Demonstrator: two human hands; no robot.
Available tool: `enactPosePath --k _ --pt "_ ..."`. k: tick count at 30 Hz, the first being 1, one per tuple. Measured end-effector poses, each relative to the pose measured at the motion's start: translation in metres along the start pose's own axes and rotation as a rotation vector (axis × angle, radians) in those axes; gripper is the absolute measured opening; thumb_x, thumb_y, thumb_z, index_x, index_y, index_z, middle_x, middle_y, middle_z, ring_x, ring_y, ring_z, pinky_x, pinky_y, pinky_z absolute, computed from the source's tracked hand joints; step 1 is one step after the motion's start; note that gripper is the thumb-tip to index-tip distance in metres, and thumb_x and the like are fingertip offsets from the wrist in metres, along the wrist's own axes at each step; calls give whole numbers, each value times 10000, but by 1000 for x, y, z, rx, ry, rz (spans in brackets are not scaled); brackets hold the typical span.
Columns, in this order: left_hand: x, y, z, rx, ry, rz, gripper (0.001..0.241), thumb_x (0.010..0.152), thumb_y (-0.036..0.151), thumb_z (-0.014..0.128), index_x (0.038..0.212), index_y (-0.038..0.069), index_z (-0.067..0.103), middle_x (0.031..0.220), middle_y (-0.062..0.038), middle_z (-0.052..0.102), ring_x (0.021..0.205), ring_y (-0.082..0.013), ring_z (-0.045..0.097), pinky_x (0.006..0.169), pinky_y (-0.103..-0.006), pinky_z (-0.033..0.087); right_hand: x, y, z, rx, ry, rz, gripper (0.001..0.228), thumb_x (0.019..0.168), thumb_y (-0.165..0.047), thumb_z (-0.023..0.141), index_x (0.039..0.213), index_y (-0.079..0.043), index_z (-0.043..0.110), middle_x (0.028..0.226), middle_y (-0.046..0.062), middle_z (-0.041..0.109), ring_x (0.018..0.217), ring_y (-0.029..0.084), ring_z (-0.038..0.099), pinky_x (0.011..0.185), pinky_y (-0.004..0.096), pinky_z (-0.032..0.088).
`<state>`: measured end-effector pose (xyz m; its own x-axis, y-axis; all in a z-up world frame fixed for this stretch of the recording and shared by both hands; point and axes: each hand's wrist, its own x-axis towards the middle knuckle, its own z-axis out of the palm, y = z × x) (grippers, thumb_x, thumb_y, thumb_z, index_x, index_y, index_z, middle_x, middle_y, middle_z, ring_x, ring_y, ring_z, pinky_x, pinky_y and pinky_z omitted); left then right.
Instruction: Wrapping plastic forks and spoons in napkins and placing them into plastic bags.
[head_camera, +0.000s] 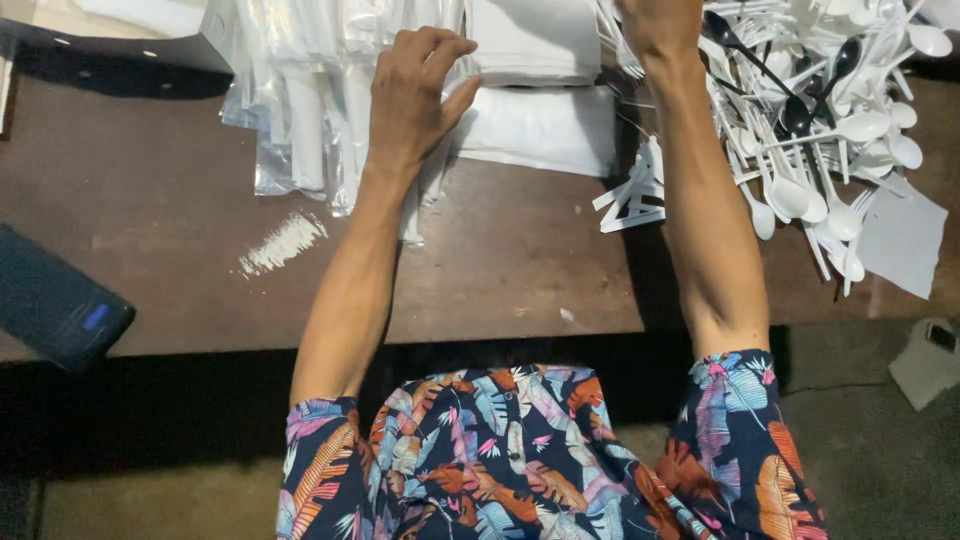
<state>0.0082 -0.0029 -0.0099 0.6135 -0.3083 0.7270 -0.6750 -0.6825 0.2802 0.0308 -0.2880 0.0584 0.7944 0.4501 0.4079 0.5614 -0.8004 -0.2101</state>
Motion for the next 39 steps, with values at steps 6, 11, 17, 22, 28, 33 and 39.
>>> enactPosePath --k 6,11,17,22,28,33,39 --pt "9 8 -15 64 7 -56 751 841 231 1005 1376 100 495 1219 -135 574 1055 -334 573 859 -456 586 -20 -17 3 -202 142 -258 36 1078 -66 712 1107 -60 733 1063 120 771 867 295 697 748 415 560" --pt "21 35 -66 -42 -260 82 1046 780 272 1090 1526 105 376 1504 -260 399 1406 -463 395 1170 -584 419 -68 -41 -4 -279 131 -408 176 1064 -37 731 1227 -87 688 1118 132 767 930 304 714 804 429 573" --pt "-32 62 -86 -25 -454 429 703 798 231 895 1405 168 546 1473 -112 505 1369 -344 438 1042 -574 515 -157 -95 -8 -71 -66 -470 317 1010 50 702 1300 -54 628 1209 162 725 1056 307 713 922 420 607" --pt "-86 74 -69 -61 -417 437 356 864 329 812 1176 233 669 1233 -17 660 1318 -274 550 962 -415 486 -188 -120 7 -34 27 -427 146 1015 -166 649 1110 -107 742 1133 120 728 1109 282 720 948 394 563" --pt "-83 80 -69 -155 -371 455 104 1016 342 686 954 258 687 1063 63 690 1177 -190 635 918 -365 495 -189 -120 5 64 24 -370 231 988 -285 712 1109 -91 744 1145 147 717 1135 319 704 924 432 556" --pt "-57 70 -66 -502 -478 387 317 960 510 732 1050 206 732 1057 -18 726 1111 -285 665 839 -439 519 -194 -104 16 50 13 -380 127 972 -158 688 1073 -102 741 1130 126 718 1121 301 705 948 424 537" --pt "28 38 -27 -288 -299 289 179 1052 145 749 1182 34 697 1104 -154 722 981 -383 680 804 -449 513 -176 -95 -14 485 -53 -202 137 990 -70 689 1063 47 687 1162 219 722 1056 351 712 950 461 540"
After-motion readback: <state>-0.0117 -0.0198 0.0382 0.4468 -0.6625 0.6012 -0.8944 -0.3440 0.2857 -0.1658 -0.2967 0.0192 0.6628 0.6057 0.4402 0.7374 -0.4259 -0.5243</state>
